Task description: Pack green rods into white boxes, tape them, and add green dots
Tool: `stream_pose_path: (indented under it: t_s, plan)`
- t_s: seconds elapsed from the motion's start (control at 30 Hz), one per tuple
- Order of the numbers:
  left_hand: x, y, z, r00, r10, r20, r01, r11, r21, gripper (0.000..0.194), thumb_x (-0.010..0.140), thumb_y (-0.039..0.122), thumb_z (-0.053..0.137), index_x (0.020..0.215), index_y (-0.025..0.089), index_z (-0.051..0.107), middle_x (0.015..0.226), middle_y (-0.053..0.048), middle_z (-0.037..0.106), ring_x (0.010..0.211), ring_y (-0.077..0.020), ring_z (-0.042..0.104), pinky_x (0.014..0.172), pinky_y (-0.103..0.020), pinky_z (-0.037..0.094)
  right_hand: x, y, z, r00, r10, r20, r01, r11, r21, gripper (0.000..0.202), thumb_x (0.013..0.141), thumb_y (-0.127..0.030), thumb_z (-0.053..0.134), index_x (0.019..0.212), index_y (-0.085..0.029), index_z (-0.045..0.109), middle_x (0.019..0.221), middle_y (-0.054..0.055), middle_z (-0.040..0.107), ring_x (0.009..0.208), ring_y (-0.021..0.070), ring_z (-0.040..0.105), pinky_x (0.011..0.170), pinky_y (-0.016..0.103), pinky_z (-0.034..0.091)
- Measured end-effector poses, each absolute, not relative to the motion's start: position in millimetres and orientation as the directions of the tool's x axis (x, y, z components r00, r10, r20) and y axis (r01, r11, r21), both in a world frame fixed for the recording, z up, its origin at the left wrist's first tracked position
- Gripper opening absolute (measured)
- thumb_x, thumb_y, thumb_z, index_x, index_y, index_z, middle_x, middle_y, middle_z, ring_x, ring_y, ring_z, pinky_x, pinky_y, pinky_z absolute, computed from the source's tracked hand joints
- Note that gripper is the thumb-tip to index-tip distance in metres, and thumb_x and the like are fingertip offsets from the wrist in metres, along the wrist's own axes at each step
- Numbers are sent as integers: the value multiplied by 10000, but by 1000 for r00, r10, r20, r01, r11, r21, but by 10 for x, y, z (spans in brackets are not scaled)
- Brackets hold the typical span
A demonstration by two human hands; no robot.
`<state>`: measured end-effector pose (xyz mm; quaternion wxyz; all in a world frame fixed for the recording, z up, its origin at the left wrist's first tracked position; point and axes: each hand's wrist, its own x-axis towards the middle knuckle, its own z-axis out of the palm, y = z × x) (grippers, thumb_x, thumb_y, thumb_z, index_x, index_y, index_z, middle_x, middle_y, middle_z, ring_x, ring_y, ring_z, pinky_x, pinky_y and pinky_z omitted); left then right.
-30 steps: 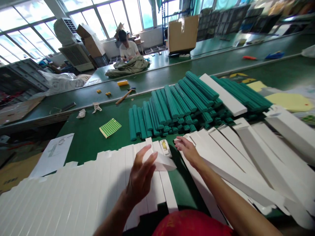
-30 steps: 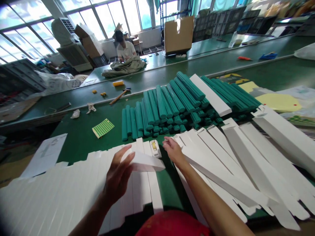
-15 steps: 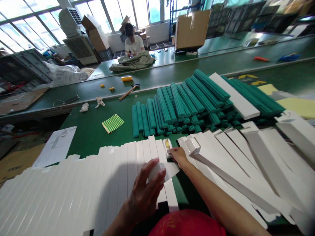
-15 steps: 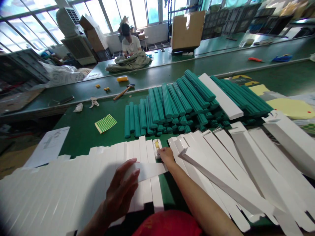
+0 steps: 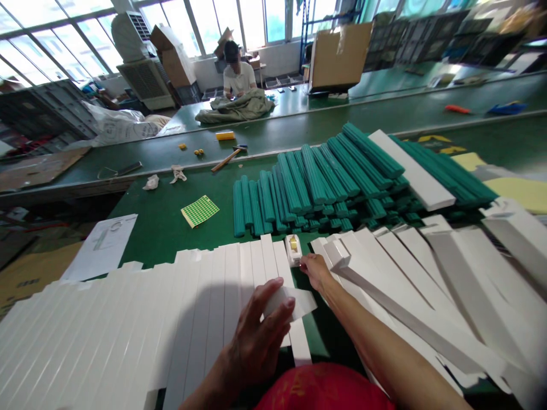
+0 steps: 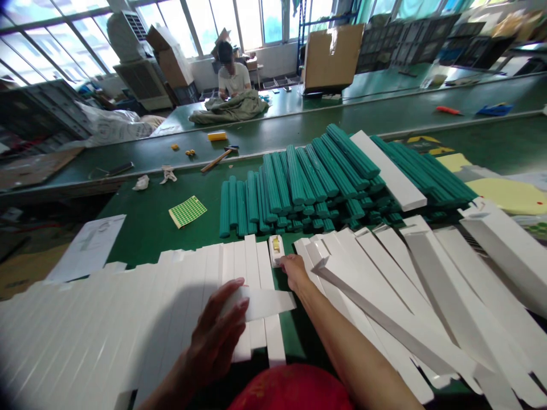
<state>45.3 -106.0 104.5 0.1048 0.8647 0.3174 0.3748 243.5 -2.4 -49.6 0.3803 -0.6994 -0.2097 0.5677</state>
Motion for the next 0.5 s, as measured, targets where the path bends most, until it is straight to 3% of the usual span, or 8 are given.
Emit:
stream_pose_path:
  t_s: [0.2,0.5]
  plan:
    - [456,-988,1042,481,649,589,471,-758,451,494,890,40,451,1370,156,431,1420,-205,413,1337,-273,442,997,-408,507,2432,-192,-619,279,761,-586,-108,-582,-806,279,824,-259,689,637,-138,522,575,-53,547,532,78,526,553,211,441]
    - [501,-904,1059,455,655,603,420,-755,504,498,888,40,455,1372,152,416,1403,-210,420,1315,-269,452,986,-424,504,2435,-208,-671,183,750,-636,61,-654,-754,249,939,-307,566,769,-125,557,585,-74,487,453,39,428,455,167,382]
